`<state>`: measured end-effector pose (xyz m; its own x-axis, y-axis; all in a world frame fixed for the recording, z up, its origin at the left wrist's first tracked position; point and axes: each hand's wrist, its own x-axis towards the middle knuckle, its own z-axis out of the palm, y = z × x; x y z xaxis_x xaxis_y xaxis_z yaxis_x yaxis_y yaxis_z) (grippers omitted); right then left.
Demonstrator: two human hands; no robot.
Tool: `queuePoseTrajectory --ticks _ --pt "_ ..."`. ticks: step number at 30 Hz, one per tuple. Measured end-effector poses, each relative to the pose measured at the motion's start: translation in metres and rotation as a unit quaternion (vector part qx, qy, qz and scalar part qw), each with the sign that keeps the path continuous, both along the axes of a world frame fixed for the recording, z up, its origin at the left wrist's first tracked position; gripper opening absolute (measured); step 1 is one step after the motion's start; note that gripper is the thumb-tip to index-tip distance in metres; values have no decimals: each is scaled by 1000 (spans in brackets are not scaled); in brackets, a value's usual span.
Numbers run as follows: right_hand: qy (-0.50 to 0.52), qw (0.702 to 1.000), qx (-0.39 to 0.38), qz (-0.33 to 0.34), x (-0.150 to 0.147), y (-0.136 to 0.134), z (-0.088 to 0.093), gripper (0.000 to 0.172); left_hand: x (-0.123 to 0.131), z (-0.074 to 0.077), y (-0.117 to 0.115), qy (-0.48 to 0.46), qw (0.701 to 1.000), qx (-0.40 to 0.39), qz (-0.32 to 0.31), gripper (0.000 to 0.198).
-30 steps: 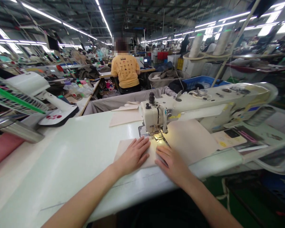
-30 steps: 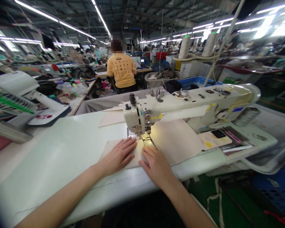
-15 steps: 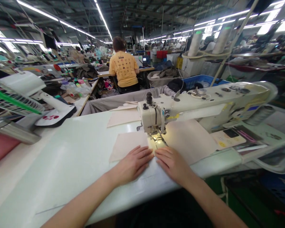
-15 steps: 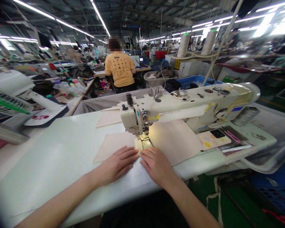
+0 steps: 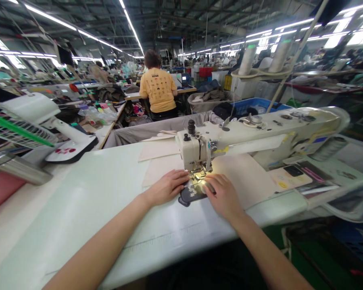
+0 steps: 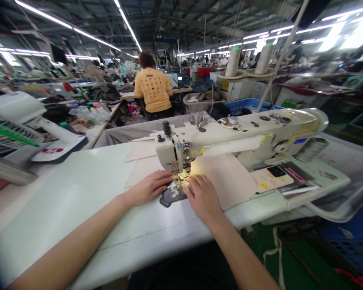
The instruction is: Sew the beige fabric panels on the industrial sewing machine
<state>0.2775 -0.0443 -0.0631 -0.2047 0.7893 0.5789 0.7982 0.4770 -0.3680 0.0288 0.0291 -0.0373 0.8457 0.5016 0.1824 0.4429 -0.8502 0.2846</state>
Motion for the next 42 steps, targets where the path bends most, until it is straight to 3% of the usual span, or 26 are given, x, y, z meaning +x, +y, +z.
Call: queuePoseTrajectory --ticks 3,5,10,16,20,25,27,29,31,32,34,36,39,42 --pt "-39 994 -6 -100 6 -1 0 14 0 1 3 3 1000 4 3 40" --pt "-66 990 -26 -122 8 0 -2 10 0 1 3 3 1000 7 10 40" --pt "-74 990 -21 -117 8 2 -2 9 2 -2 -6 25 999 9 46 41" --pt "-45 994 11 -99 11 2 -4 20 10 -10 -30 50 983 33 174 49" --pt "-27 994 14 -109 16 6 -5 29 9 -9 -22 69 982 30 174 47" --pt "-57 982 36 -174 24 -6 20 38 11 1 3 106 970 40 215 42" --pt "-64 982 34 -174 26 -21 33 38 18 6 -2 102 960 60 255 40" --pt "-67 987 12 -146 23 -40 41 37 26 11 -22 94 951 79 284 32" --pt "-63 994 -45 -77 13 -59 41 32 32 15 -51 86 957 75 265 28" --pt "-60 993 -94 -28 5 -67 39 28 33 15 -67 72 965 77 240 37" --pt "-46 981 -179 56 -14 -81 34 20 31 13 -95 9 996 68 65 58" --pt "-23 964 -241 113 -31 -88 31 16 24 8 -114 -49 998 8 -33 73" --pt "19 942 -293 165 -35 -91 35 20 6 3 -126 -60 997 -36 -46 57" --pt "38 953 -249 170 -10 -91 41 36 -19 7 -126 -23 998 -15 -53 42"
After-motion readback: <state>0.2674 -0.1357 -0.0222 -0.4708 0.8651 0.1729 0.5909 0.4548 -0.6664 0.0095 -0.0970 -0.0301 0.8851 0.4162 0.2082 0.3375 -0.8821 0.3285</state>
